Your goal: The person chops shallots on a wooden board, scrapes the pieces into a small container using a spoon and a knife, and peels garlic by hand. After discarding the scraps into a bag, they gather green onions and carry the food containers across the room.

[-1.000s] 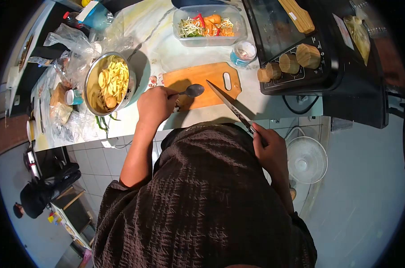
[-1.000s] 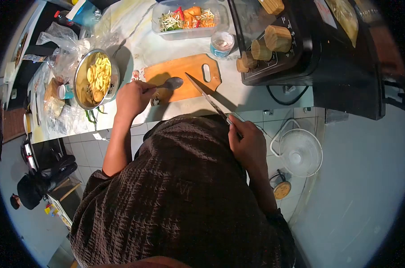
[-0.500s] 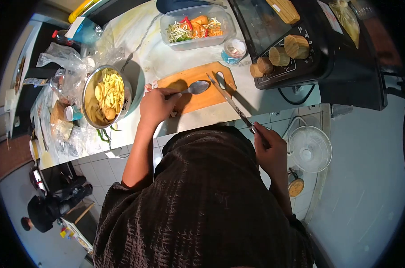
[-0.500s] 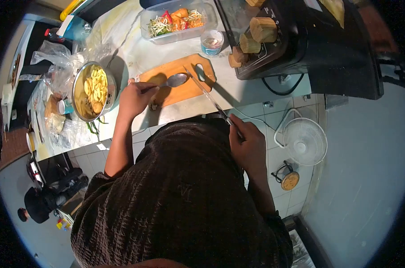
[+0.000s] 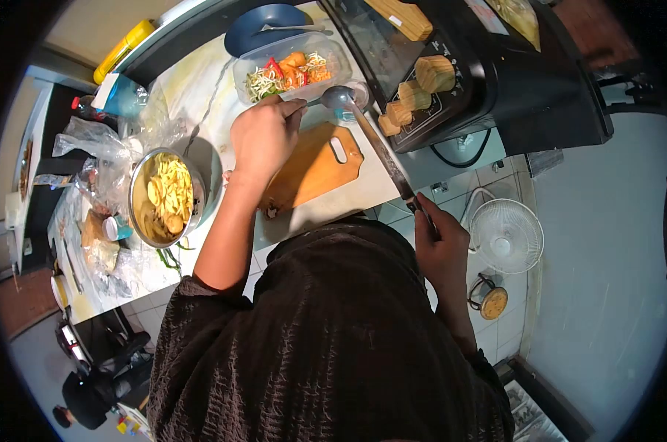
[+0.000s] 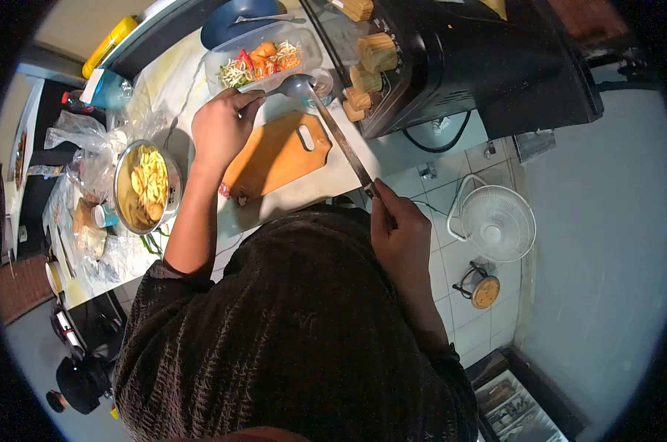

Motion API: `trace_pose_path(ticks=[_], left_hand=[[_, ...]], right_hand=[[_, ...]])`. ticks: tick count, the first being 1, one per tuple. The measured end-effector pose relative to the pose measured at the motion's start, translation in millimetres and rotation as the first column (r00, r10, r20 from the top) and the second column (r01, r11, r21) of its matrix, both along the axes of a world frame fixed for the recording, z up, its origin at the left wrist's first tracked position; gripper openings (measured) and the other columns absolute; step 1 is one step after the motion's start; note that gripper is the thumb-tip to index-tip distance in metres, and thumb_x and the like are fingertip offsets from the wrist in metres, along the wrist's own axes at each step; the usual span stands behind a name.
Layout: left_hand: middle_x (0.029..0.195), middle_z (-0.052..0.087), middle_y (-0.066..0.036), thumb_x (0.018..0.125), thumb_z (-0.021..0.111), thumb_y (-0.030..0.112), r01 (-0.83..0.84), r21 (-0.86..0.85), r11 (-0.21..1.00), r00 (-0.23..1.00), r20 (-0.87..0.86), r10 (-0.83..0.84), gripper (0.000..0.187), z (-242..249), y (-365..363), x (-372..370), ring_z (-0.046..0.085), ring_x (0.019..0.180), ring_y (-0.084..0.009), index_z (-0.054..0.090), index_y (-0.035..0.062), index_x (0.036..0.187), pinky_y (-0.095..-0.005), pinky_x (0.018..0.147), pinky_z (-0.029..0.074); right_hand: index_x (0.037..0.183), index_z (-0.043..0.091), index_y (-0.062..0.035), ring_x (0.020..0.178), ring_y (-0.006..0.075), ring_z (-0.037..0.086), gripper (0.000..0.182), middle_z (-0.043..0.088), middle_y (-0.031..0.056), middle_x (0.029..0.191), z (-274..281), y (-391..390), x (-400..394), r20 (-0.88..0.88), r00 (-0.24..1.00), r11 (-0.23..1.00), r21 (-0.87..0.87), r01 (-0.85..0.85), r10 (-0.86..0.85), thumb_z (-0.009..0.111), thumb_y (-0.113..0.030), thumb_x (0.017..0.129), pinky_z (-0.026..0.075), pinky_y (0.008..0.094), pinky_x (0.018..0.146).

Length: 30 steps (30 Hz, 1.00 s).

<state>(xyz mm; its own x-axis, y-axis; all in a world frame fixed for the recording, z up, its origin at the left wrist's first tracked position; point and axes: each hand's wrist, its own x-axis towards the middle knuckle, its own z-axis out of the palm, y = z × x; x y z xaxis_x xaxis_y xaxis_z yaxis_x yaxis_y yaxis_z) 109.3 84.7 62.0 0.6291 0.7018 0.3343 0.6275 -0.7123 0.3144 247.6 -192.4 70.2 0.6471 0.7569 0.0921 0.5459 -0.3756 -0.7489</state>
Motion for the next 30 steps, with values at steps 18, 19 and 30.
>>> trace_pose_path(ticks=[18,19,30], left_hand=[[0.084,0.070,-0.006,0.086,0.071,0.022,0.024,0.140,0.990,1.000,-0.008,-0.023,0.012,6,11,7,0.068,0.070,-0.0281,0.079,0.0153,0.093,-0.0382,0.062,0.053],[0.084,0.070,-0.006,0.086,0.071,0.022,0.030,0.131,0.991,1.000,-0.007,-0.029,0.012,6,10,8,0.068,0.070,-0.0284,0.079,0.0152,0.092,-0.0385,0.062,0.053],[0.082,0.068,-0.006,0.087,0.070,0.025,0.005,0.093,0.996,1.000,-0.017,-0.003,0.014,7,9,8,0.067,0.069,-0.0284,0.078,0.0162,0.095,-0.0392,0.061,0.053]], right_hand=[[0.114,0.070,-0.0010,0.057,0.0251,0.063,0.025,0.066,0.0165,0.074,-4,17,3,0.073,0.997,0.995,0.097,-0.003,-0.004,0.066,-0.006,0.090,0.049,0.0348,0.054],[0.114,0.070,-0.0010,0.057,0.0253,0.063,0.025,0.066,0.0164,0.074,-3,18,2,0.052,0.999,0.992,0.129,-0.006,-0.001,0.066,-0.007,0.090,0.049,0.0350,0.054],[0.113,0.070,0.0001,0.061,0.0271,0.066,0.024,0.068,0.0200,0.078,-7,19,5,0.044,0.999,0.996,0.083,0.021,-0.024,0.065,-0.007,0.091,0.050,0.0355,0.056]])
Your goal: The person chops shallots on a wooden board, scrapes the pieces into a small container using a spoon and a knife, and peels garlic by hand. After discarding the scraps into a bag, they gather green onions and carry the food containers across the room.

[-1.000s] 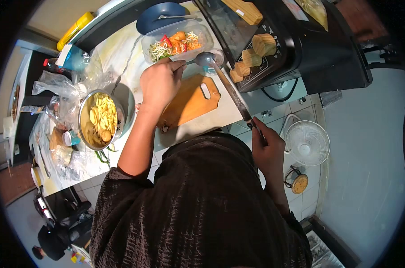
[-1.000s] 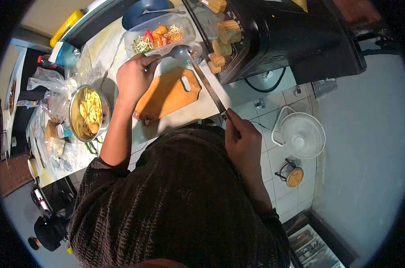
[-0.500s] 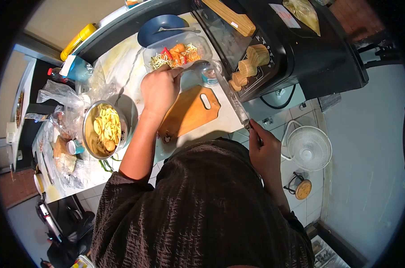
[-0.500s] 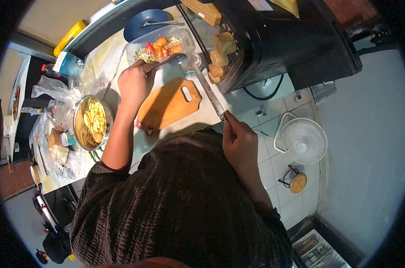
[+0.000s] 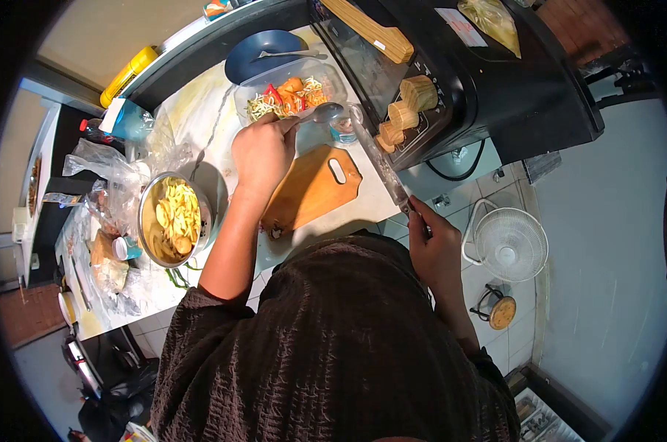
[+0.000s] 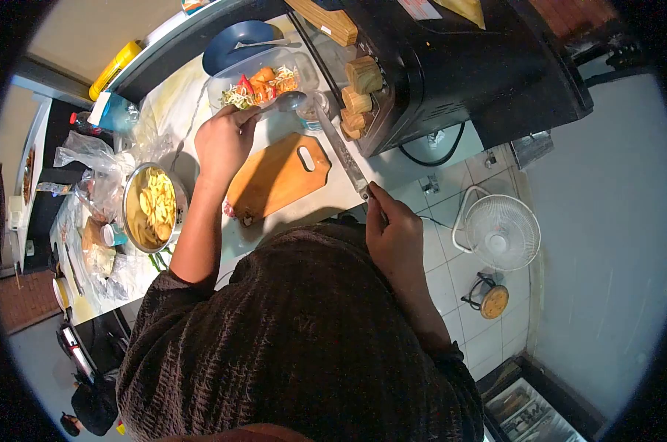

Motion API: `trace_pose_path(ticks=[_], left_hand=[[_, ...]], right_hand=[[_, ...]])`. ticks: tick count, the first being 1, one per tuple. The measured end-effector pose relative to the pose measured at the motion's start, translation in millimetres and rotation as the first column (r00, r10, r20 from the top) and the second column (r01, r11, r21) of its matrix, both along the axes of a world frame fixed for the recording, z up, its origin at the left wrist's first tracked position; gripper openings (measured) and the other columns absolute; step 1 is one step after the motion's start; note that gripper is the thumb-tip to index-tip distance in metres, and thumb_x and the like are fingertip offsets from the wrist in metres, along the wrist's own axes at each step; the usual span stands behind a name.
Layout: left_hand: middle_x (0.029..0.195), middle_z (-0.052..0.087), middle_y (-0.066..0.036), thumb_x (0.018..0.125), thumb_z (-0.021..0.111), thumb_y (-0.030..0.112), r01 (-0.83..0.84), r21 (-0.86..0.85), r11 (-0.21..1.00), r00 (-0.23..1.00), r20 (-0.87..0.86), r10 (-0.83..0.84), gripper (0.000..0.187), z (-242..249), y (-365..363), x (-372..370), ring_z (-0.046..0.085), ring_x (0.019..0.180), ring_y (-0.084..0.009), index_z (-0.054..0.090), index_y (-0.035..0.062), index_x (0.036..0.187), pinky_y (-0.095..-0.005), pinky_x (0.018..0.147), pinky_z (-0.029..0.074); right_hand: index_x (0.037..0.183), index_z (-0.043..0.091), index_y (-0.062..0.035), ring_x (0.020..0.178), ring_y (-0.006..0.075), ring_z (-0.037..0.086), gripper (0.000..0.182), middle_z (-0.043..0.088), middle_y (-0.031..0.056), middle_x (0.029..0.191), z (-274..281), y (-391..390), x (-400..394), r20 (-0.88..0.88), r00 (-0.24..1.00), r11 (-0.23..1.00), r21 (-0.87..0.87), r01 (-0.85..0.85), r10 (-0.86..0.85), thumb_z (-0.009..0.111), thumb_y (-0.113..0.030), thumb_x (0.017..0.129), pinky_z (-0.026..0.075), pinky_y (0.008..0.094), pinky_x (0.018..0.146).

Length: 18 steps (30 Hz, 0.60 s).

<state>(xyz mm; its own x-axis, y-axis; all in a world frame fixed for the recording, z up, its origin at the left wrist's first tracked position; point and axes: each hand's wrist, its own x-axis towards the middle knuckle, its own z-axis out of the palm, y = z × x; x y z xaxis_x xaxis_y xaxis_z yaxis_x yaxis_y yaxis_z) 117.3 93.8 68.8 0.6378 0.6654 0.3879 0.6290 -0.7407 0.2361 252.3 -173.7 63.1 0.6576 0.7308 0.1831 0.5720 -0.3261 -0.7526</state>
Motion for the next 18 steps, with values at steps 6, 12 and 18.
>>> trace_pose_path(ticks=[6,12,18], left_hand=[[0.083,0.069,-0.007,0.086,0.070,0.022,0.021,-0.040,0.999,1.000,0.015,-0.020,0.014,-4,-9,6,0.068,0.070,-0.0283,0.078,0.0164,0.095,-0.0396,0.063,0.053],[0.084,0.070,-0.008,0.084,0.070,0.020,-0.020,-0.101,0.995,1.000,0.018,0.022,0.015,-7,-10,5,0.068,0.072,-0.0287,0.079,0.0168,0.095,-0.0398,0.065,0.054],[0.085,0.071,-0.008,0.088,0.069,0.027,-0.035,-0.119,0.992,0.999,-0.006,0.034,0.015,-12,-9,2,0.068,0.073,-0.0294,0.079,0.0179,0.096,-0.0400,0.064,0.053]], right_hand=[[0.113,0.069,0.0006,0.063,0.0290,0.067,0.024,0.069,0.0205,0.081,1,3,-1,0.020,1.000,1.000,-0.002,-0.001,0.001,0.065,-0.007,0.091,0.051,0.0362,0.058],[0.114,0.068,0.0003,0.064,0.0299,0.067,0.025,0.069,0.0203,0.081,-4,1,2,0.029,1.000,1.000,0.013,0.003,-0.003,0.064,-0.006,0.091,0.052,0.0368,0.058],[0.114,0.069,0.0001,0.062,0.0293,0.066,0.024,0.067,0.0189,0.078,-3,2,-1,0.052,0.999,1.000,0.020,-0.003,0.002,0.064,-0.006,0.091,0.051,0.0372,0.057]])
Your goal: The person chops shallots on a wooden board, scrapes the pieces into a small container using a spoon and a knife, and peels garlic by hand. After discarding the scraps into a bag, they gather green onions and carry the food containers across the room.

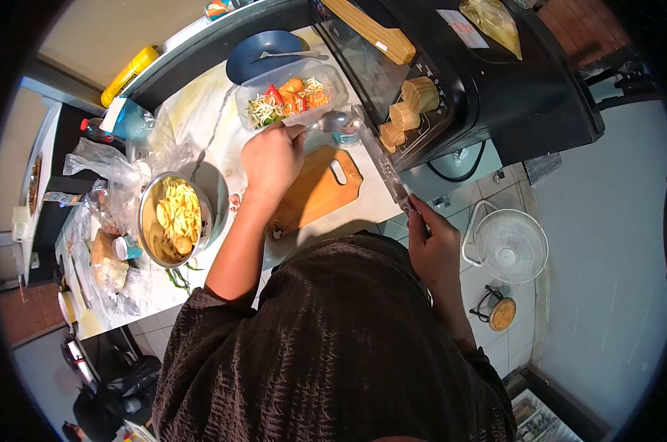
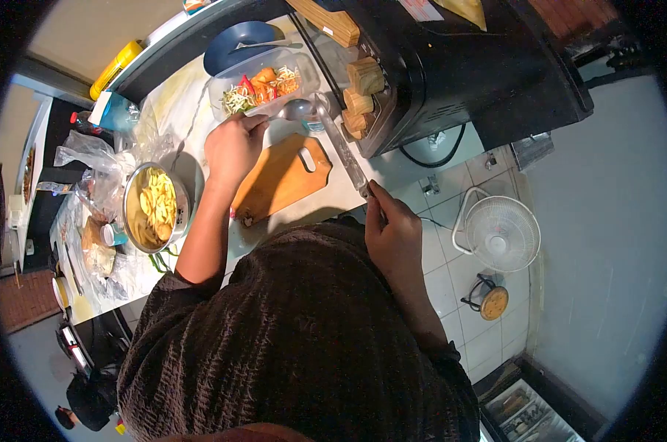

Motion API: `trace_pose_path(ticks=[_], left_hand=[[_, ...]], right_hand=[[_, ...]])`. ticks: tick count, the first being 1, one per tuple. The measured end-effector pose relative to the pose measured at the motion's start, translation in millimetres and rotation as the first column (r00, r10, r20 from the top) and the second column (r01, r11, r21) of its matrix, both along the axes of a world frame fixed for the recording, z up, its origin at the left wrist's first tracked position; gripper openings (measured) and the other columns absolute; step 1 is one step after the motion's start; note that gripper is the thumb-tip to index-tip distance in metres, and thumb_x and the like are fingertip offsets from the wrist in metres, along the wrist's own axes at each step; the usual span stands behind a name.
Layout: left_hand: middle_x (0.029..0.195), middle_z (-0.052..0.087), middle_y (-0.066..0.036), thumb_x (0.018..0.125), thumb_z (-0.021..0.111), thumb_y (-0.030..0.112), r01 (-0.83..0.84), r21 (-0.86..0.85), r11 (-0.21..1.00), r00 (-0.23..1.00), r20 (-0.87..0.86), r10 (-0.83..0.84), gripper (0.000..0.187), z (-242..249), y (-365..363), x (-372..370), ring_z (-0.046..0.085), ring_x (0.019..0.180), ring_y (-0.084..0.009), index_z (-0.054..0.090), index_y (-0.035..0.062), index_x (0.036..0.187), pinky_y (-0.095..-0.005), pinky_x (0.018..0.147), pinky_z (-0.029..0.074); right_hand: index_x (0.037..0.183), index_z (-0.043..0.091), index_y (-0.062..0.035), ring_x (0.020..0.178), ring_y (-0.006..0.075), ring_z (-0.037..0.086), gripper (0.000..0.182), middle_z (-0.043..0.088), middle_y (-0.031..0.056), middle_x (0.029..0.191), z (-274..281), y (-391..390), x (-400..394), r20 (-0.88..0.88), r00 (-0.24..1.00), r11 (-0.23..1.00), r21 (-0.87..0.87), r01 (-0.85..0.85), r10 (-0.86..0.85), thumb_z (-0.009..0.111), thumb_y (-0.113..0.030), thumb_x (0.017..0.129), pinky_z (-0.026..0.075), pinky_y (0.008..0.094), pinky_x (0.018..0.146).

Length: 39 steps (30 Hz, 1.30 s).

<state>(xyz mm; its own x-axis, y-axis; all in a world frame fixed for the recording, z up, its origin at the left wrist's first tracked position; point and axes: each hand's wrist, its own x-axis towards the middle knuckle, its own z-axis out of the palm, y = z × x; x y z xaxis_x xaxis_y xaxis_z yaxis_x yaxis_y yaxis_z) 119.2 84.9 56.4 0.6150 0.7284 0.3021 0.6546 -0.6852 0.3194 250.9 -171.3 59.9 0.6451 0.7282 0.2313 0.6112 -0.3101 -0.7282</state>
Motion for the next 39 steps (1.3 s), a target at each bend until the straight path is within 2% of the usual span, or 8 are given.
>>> trace_pose_path(ticks=[11,16,20,22,26,28,34,39], left_hand=[[0.083,0.070,-0.012,0.085,0.069,0.024,-0.044,-0.032,0.999,0.998,-0.036,0.043,0.015,11,-2,8,0.069,0.073,-0.0314,0.078,0.0180,0.095,-0.0427,0.065,0.055],[0.082,0.070,-0.012,0.084,0.069,0.023,-0.003,0.073,0.997,1.000,0.006,0.002,0.015,9,-3,6,0.069,0.072,-0.0309,0.078,0.0176,0.094,-0.0419,0.064,0.054],[0.082,0.070,-0.011,0.084,0.069,0.023,-0.006,0.096,0.995,1.000,-0.001,0.006,0.014,9,-1,2,0.069,0.070,-0.0306,0.078,0.0178,0.094,-0.0418,0.063,0.054],[0.082,0.070,-0.011,0.084,0.069,0.022,-0.013,0.122,0.993,1.000,-0.015,0.015,0.014,10,-1,2,0.069,0.069,-0.0304,0.079,0.0181,0.093,-0.0418,0.062,0.054],[0.082,0.070,-0.010,0.084,0.069,0.022,-0.004,0.116,0.993,1.000,0.017,0.002,0.014,9,0,3,0.069,0.069,-0.0300,0.079,0.0181,0.093,-0.0414,0.061,0.054],[0.080,0.070,-0.010,0.084,0.070,0.022,0.009,0.119,0.993,1.000,0.007,-0.010,0.013,10,0,3,0.068,0.068,-0.0293,0.079,0.0182,0.092,-0.0409,0.060,0.054],[0.084,0.070,-0.009,0.087,0.069,0.025,-0.012,0.120,0.993,0.999,-0.032,0.016,0.015,12,-2,1,0.068,0.071,-0.0307,0.078,0.0176,0.096,-0.0410,0.063,0.054],[0.083,0.070,-0.009,0.087,0.069,0.024,0.005,0.124,0.992,1.000,-0.026,-0.002,0.015,14,-2,1,0.068,0.071,-0.0301,0.078,0.0173,0.096,-0.0402,0.062,0.053]], right_hand=[[0.113,0.069,0.0011,0.063,0.0288,0.066,0.023,0.067,0.0187,0.079,10,-3,-5,0.036,0.999,1.000,0.024,-0.003,0.002,0.064,-0.006,0.091,0.051,0.0374,0.057],[0.113,0.068,0.0011,0.062,0.0282,0.065,0.024,0.067,0.0181,0.077,1,-5,-2,0.089,0.996,1.000,0.021,0.000,-0.001,0.064,-0.005,0.091,0.051,0.0369,0.057],[0.113,0.068,0.0013,0.062,0.0281,0.065,0.024,0.067,0.0179,0.077,8,-4,-5,0.035,0.999,0.999,-0.038,0.012,-0.011,0.064,-0.005,0.090,0.050,0.0368,0.056],[0.113,0.068,0.0015,0.062,0.0279,0.065,0.024,0.067,0.0177,0.078,3,-3,-6,0.050,0.999,0.999,0.040,-0.022,0.020,0.065,-0.004,0.090,0.051,0.0369,0.056],[0.113,0.068,0.0016,0.062,0.0281,0.065,0.024,0.067,0.0174,0.078,8,-2,-9,0.030,0.999,0.999,0.009,-0.040,0.039,0.065,-0.004,0.090,0.051,0.0370,0.056],[0.112,0.068,0.0016,0.063,0.0283,0.065,0.024,0.066,0.0174,0.077,5,-2,-9,0.063,0.996,0.995,0.072,-0.070,0.066,0.065,-0.004,0.090,0.051,0.0370,0.056],[0.113,0.069,0.0007,0.064,0.0289,0.066,0.025,0.066,0.0174,0.078,10,-4,-8,0.049,0.999,1.000,-0.006,-0.005,0.006,0.066,-0.004,0.089,0.052,0.0374,0.057],[0.115,0.068,-0.0013,0.064,0.0286,0.066,0.027,0.066,0.0166,0.081,2,-5,-9,0.110,0.994,1.000,0.020,-0.022,0.020,0.066,-0.006,0.089,0.053,0.0382,0.058]])
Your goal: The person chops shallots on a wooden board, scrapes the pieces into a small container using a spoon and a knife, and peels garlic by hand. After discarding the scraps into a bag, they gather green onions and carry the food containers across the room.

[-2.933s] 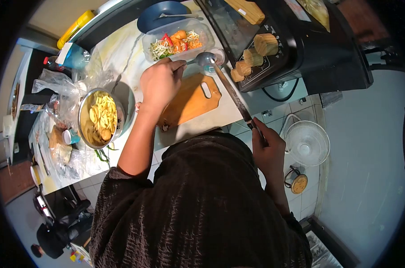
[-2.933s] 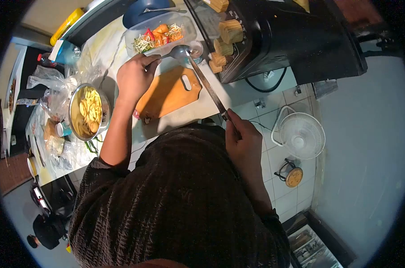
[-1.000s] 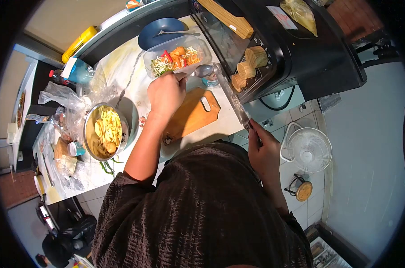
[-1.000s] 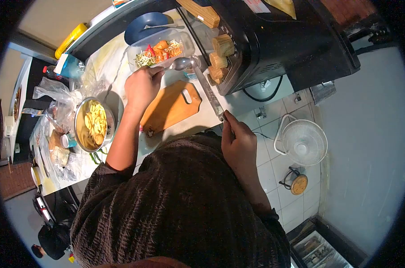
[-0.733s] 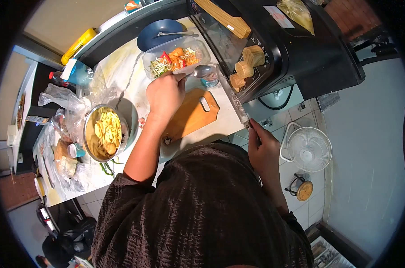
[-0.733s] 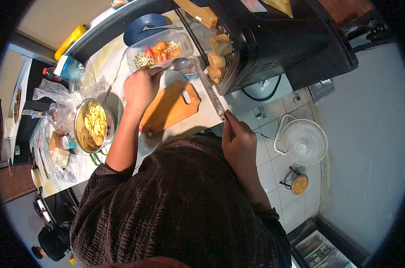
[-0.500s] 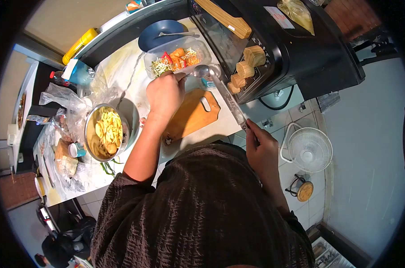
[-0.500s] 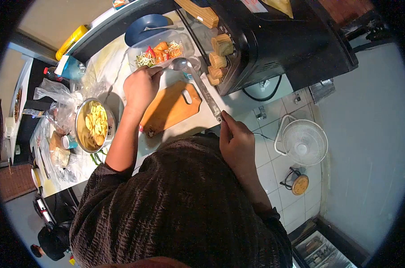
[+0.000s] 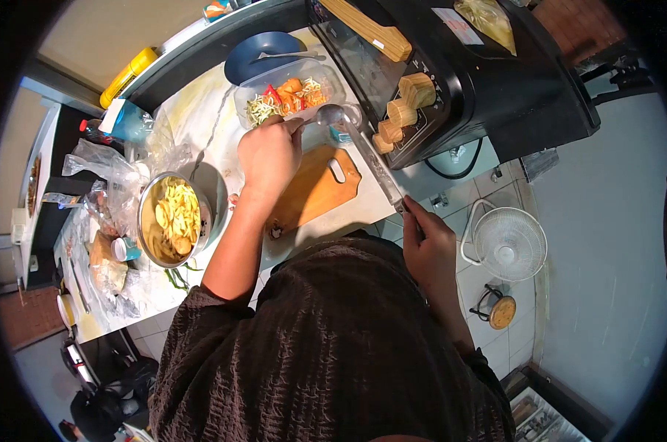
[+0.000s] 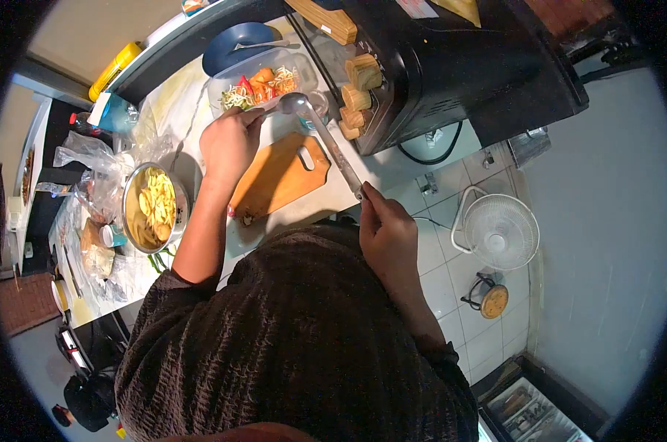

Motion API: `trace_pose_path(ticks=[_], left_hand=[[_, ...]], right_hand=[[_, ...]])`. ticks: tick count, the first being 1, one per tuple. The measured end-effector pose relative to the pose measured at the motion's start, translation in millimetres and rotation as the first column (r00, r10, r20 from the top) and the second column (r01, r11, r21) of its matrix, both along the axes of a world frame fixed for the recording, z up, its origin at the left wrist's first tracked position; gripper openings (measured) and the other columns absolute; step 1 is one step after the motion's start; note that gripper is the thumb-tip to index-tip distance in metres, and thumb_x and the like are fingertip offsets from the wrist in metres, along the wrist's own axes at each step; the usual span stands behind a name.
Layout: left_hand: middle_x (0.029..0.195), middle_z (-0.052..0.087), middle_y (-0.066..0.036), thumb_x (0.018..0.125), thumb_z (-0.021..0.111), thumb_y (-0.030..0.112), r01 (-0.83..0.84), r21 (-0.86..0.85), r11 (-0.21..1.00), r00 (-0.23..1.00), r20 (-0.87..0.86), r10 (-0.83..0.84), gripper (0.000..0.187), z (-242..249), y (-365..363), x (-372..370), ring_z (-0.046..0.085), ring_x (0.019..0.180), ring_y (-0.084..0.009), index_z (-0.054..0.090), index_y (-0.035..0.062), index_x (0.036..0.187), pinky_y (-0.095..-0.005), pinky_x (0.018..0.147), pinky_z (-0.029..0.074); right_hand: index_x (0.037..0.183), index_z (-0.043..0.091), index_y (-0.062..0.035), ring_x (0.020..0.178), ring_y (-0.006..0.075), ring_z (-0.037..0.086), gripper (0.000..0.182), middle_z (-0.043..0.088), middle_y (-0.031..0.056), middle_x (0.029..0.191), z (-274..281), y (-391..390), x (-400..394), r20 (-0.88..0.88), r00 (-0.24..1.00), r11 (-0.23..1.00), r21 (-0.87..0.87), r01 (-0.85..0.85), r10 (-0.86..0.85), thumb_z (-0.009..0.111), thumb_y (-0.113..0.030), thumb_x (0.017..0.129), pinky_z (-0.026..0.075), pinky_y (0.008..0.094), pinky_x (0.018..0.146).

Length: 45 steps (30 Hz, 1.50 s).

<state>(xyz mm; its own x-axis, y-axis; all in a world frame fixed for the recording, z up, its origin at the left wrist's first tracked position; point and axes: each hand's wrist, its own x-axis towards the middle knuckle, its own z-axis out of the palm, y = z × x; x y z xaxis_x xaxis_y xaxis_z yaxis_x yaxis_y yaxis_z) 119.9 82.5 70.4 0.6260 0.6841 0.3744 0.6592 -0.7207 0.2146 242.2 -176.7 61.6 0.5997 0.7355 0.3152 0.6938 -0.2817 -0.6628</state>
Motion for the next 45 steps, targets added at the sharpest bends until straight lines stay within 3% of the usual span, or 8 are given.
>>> trace_pose_path(ticks=[10,19,26,29,34,38,42,45], left_hand=[[0.078,0.068,-0.009,0.084,0.070,0.019,0.046,-0.073,0.996,0.989,0.142,-0.035,0.013,9,10,-4,0.066,0.066,-0.0300,0.078,0.0146,0.093,-0.0400,0.063,0.054],[0.080,0.069,-0.008,0.085,0.071,0.021,0.097,0.051,0.994,0.993,0.058,-0.100,0.013,-2,9,8,0.067,0.066,-0.0279,0.078,0.0145,0.093,-0.0390,0.061,0.053],[0.080,0.069,-0.010,0.083,0.070,0.019,0.108,-0.021,0.994,0.990,0.090,-0.105,0.013,-2,4,7,0.067,0.067,-0.0297,0.078,0.0125,0.091,-0.0395,0.065,0.053],[0.080,0.069,-0.010,0.085,0.070,0.021,0.012,-0.041,0.999,0.997,0.080,-0.009,0.014,-4,9,-1,0.067,0.068,-0.0296,0.078,0.0138,0.093,-0.0394,0.063,0.053],[0.080,0.069,-0.010,0.089,0.069,0.026,-0.098,-0.198,0.975,0.986,0.115,0.122,0.016,-1,5,-36,0.067,0.069,-0.0284,0.077,0.0163,0.098,-0.0386,0.061,0.051],[0.078,0.069,-0.011,0.091,0.069,0.026,-0.139,-0.353,0.925,0.934,0.263,0.241,0.020,-26,-9,-75,0.067,0.064,-0.0231,0.075,0.0108,0.102,-0.0355,0.060,0.050],[0.064,0.061,-0.010,0.095,0.065,0.023,-0.177,-0.672,0.719,0.844,0.272,0.462,0.026,-46,-40,-102,0.054,0.054,-0.0188,0.066,0.0042,0.113,-0.0336,0.055,0.044],[0.066,0.062,-0.010,0.096,0.063,0.022,-0.280,-0.692,0.665,0.818,0.191,0.543,0.021,-73,-63,-119,0.058,0.057,-0.0195,0.064,0.0039,0.107,-0.0334,0.057,0.045]], right_hand=[[0.116,0.067,-0.0022,0.076,0.0283,0.069,0.029,0.066,0.0129,0.097,-7,-6,0,0.167,0.977,0.983,-0.107,0.152,-0.132,0.068,-0.011,0.089,0.057,0.0369,0.063],[0.113,0.070,-0.0082,0.079,0.0249,0.065,0.030,0.061,0.0072,0.097,1,-7,-3,0.373,0.917,0.976,-0.106,0.192,-0.140,0.072,-0.011,0.083,0.054,0.0358,0.068],[0.113,0.070,-0.0083,0.080,0.0249,0.063,0.031,0.061,0.0070,0.098,-1,-11,-3,0.353,0.925,0.977,-0.099,0.187,-0.141,0.073,-0.010,0.082,0.054,0.0367,0.070],[0.113,0.070,-0.0073,0.081,0.0262,0.065,0.031,0.062,0.0084,0.098,-3,-12,-1,0.317,0.940,0.983,-0.090,0.160,-0.124,0.073,-0.010,0.082,0.054,0.0379,0.069],[0.114,0.066,-0.0038,0.080,0.0317,0.068,0.031,0.066,0.0143,0.095,-11,-12,-1,-0.122,0.992,0.987,-0.162,0.024,-0.044,0.071,-0.010,0.084,0.055,0.0414,0.068],[0.113,0.065,-0.0024,0.078,0.0330,0.068,0.030,0.068,0.0160,0.092,-27,-6,-1,-0.225,0.970,0.983,-0.129,-0.128,0.097,0.070,-0.012,0.085,0.055,0.0410,0.068],[0.106,0.066,-0.0025,0.073,0.0330,0.068,0.026,0.068,0.0155,0.082,-42,9,2,-0.317,0.938,0.947,-0.235,-0.218,0.137,0.070,-0.020,0.088,0.053,0.0399,0.065],[0.103,0.066,-0.0052,0.071,0.0330,0.067,0.025,0.068,0.0135,0.079,-48,22,9,-0.371,0.918,0.887,-0.365,-0.282,0.139,0.070,-0.025,0.089,0.052,0.0393,0.063]])
